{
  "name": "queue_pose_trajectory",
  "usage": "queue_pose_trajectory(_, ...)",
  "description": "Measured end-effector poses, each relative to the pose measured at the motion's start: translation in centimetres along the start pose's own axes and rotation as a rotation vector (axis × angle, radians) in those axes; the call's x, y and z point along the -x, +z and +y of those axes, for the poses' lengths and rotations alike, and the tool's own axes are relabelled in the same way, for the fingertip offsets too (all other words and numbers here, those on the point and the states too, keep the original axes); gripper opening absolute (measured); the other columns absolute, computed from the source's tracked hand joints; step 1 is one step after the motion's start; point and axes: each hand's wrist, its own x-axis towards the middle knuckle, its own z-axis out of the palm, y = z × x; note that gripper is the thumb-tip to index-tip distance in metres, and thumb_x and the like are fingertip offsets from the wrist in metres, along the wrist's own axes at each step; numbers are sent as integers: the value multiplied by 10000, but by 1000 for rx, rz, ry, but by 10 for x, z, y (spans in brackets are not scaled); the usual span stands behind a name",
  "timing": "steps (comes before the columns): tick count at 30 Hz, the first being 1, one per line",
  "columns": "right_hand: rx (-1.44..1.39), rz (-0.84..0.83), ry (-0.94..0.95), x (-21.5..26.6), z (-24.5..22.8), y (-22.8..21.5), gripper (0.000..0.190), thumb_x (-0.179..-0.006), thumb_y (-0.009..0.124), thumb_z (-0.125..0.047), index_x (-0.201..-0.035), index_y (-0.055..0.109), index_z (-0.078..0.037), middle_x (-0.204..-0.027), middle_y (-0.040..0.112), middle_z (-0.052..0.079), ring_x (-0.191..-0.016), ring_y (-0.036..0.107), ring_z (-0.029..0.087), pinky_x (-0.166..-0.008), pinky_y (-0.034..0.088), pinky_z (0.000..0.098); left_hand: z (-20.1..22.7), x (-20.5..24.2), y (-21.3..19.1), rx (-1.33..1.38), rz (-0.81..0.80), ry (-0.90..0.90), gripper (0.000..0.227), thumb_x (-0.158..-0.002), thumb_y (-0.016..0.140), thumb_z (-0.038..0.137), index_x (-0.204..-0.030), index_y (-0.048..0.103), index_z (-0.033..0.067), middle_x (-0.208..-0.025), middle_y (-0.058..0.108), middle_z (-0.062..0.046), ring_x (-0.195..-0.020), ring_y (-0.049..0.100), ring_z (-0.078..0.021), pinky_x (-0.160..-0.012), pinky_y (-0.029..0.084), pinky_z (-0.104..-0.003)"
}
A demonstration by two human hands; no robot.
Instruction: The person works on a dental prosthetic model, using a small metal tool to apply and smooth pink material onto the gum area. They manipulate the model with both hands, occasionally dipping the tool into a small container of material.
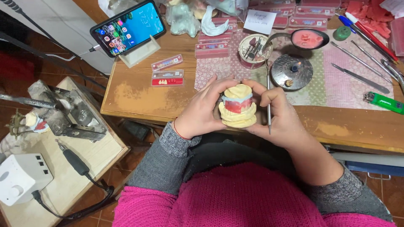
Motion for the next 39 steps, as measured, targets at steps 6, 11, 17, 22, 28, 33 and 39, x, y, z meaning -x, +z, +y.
queue_pose_trajectory(6,112,13,-27,0,-11,-6,668,-750,903,-157,-1049,307,-112,-1570,483,277,-1399,543,332,-1117,429,378,2,-3,-17,34,-84,28,1081,-665,953,410,-1519,366,103,-1520,513,-141,-1456,482,-349,-1279,228,-595)
queue_pose_trajectory(11,0,18,-90,6,-11,-10,665,-755,894,-187,-1089,325,-109,-1571,463,285,-1453,498,330,-1191,405,412,-3,-11,-32,223,-132,0,881,-857,798,387,-1573,379,90,-1577,501,-134,-1512,479,-327,-1308,300,-498)
queue_pose_trajectory(17,-157,76,44,20,7,-6,605,-805,866,-128,-1108,343,-107,-1551,517,262,-1345,580,248,-1146,485,390,-16,-38,-34,272,-280,104,537,-1090,533,339,-1551,463,73,-1558,539,-143,-1486,509,-326,-1272,385,-425)
queue_pose_trajectory(22,-360,85,65,22,13,-4,565,-848,842,-75,-1122,349,-108,-1536,521,245,-1326,596,236,-1141,500,403,-21,-43,-26,289,-364,124,489,-1070,510,334,-1477,510,63,-1446,600,-140,-1386,569,-322,-1199,436,-419)
queue_pose_trajectory(28,-425,92,121,21,10,-4,554,-840,831,-22,-1125,363,-104,-1537,513,257,-1343,579,255,-1147,501,422,-21,-39,-21,319,-307,136,468,-1109,465,371,-1454,525,60,-1446,594,-141,-1403,571,-311,-1222,433,-410)
queue_pose_trajectory(33,-403,73,118,19,6,-6,544,-836,819,12,-1131,377,-102,-1548,503,251,-1375,570,271,-1136,491,402,-20,-40,-20,362,-285,62,526,-1104,430,438,-1452,508,51,-1430,601,-136,-1394,584,-293,-1193,443,-377)
queue_pose_trajectory(39,-384,61,134,18,6,-6,545,-823,823,17,-1147,399,-94,-1541,515,233,-1359,569,254,-1126,485,384,-21,-39,-20,379,-291,38,542,-1110,425,461,-1458,503,53,-1433,592,-137,-1397,581,-297,-1194,440,-382)
